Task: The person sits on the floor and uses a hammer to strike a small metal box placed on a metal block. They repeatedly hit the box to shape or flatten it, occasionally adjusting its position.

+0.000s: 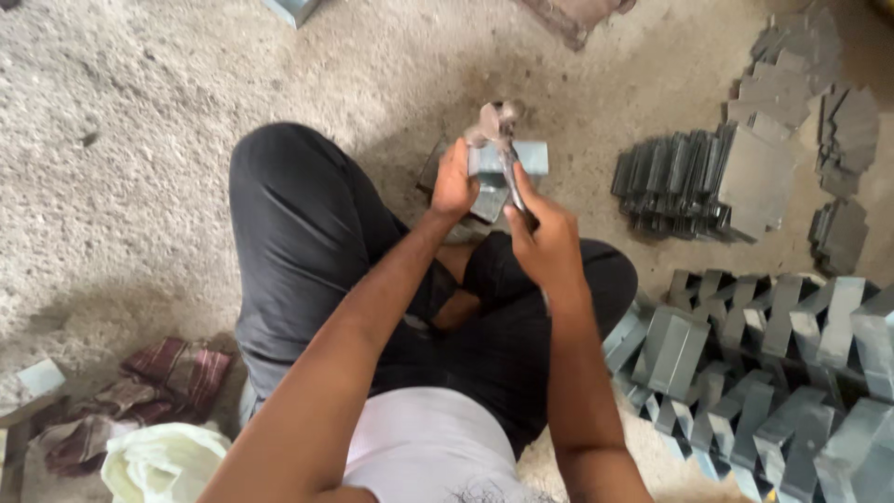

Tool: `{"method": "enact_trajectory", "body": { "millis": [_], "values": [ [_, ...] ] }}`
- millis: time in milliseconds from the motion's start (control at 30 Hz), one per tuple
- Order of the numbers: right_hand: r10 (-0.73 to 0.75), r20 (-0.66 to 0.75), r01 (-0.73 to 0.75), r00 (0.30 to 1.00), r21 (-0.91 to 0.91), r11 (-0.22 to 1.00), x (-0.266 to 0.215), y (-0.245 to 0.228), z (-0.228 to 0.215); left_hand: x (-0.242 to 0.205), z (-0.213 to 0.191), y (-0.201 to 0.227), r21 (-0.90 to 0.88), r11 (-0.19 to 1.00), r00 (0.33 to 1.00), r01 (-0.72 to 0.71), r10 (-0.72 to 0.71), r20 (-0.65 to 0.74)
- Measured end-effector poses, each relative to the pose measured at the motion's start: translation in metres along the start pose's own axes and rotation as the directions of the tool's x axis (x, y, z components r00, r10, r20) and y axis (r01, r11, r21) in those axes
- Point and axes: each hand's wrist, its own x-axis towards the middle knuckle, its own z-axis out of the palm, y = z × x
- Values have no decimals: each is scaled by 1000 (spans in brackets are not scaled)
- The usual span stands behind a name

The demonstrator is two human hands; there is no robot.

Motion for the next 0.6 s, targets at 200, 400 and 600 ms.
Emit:
{"method": "enact_trajectory", "body": {
  "millis": [200,400,600],
  "values": [
    [172,-336,-105,926,208,973,-35,-16,-6,-7,10,-11,85,994,996,75,-79,39],
    [111,-131,-118,985,-53,992,-8,-2,3,-11,17,-29,125,992,1000,20,-23,21],
    [74,-324,-77,943,4,997,-29,-11,-24,-10,19,-29,84,996,1000,-6,8,-24]
  ]
}}
